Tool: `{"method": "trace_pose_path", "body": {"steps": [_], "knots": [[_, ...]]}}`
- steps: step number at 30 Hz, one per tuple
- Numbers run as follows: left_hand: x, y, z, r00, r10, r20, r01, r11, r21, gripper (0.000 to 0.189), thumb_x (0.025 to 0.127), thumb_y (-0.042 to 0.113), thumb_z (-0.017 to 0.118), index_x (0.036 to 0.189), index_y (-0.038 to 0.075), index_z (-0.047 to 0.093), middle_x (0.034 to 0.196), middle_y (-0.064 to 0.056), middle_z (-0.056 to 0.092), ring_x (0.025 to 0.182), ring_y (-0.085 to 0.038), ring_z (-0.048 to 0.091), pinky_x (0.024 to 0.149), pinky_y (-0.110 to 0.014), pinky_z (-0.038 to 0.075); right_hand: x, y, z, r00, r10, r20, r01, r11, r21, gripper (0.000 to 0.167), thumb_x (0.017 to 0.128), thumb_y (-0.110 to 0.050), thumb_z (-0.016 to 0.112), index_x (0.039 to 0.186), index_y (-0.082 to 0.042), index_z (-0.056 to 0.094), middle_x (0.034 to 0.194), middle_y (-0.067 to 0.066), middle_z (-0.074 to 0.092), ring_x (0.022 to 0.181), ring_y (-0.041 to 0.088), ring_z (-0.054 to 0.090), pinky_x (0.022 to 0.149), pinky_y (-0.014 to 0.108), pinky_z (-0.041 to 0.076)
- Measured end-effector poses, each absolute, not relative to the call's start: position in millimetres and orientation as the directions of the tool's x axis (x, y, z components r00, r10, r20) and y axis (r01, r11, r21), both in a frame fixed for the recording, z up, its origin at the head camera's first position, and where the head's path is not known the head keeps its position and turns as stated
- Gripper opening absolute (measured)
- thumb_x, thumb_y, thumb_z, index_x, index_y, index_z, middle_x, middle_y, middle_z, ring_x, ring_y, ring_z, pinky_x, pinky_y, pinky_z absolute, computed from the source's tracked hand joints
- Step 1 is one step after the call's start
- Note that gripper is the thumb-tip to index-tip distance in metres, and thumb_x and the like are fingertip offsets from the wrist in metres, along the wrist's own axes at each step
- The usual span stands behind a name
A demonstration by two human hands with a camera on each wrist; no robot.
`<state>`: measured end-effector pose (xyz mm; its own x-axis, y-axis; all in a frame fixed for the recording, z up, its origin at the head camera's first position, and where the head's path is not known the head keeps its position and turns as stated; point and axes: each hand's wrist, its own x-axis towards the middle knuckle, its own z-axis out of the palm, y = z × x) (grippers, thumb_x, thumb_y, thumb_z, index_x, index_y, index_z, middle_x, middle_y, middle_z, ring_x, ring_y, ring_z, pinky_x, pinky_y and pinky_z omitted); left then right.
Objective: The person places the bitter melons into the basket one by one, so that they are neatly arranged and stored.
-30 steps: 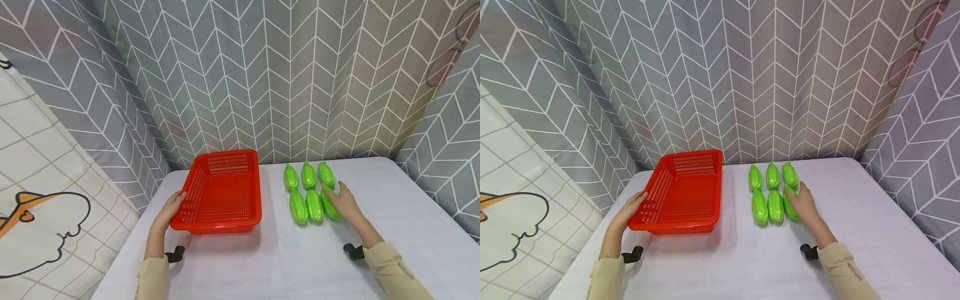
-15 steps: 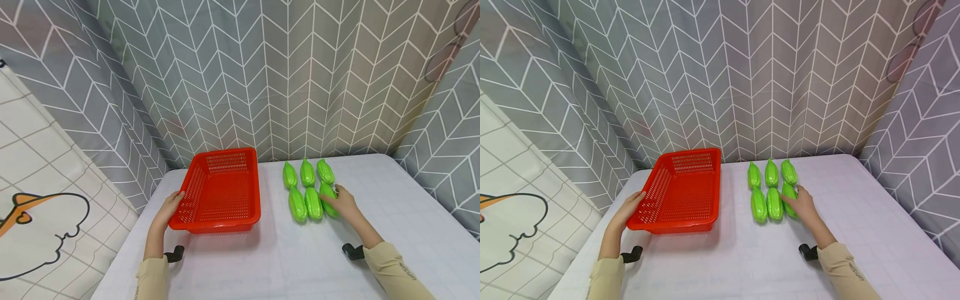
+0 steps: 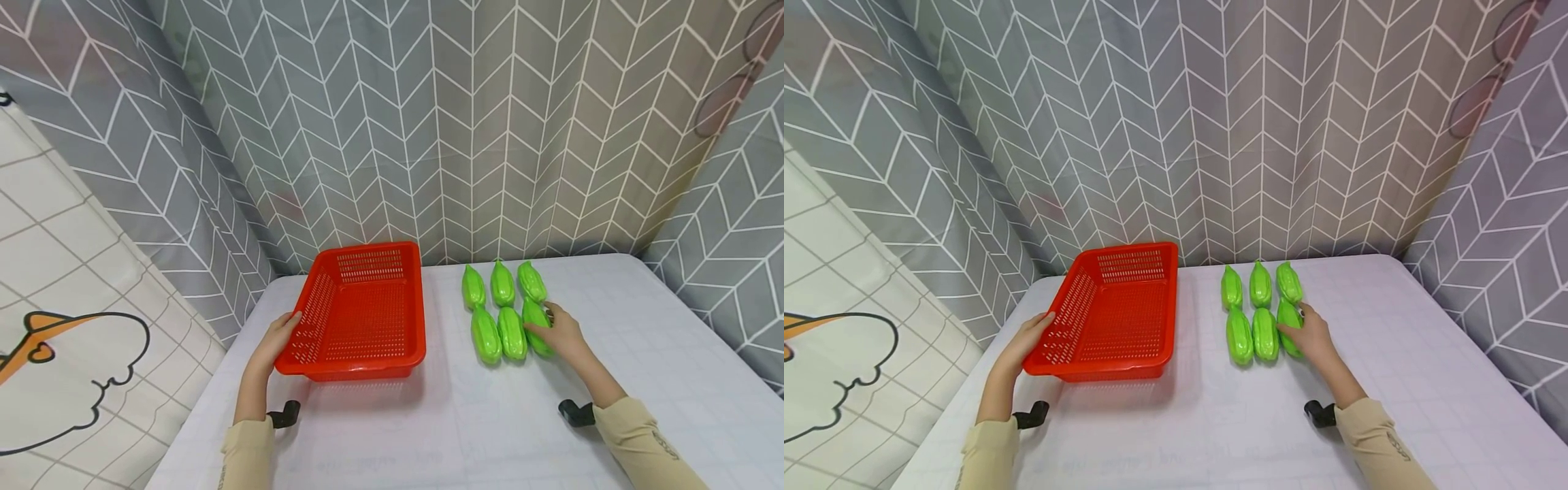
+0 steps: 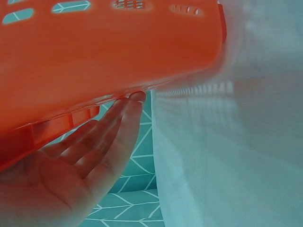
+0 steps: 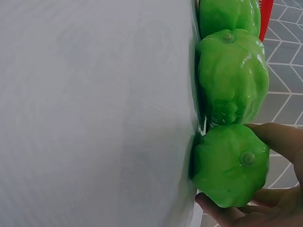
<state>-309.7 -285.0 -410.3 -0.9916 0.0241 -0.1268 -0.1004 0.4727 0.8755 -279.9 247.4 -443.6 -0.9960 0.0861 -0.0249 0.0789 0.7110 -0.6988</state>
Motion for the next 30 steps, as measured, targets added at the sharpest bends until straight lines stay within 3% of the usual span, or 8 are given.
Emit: {"method": "trace_pose_path", "body": {"steps": [30], "knots": [[-310.2,-283.6,-408.5,-0.991,0.024,-0.132,-0.108,0.441,0.891,0.062,0.105,0.043,0.034,0.145,-0.005,0.034,0.115,-0.027,0.059,0.075,-0.011,0.067,0.068,-0.028,0.06,-284.6,258.8,-428.0,-0.996,0.074,0.052,0.02,0.737,-0.675,0.072,0.095,-0.022,0.06,0.142,0.02,0.027,0.135,0.046,0.039,0.122,0.058,0.043,0.098,0.062,0.045]]}}
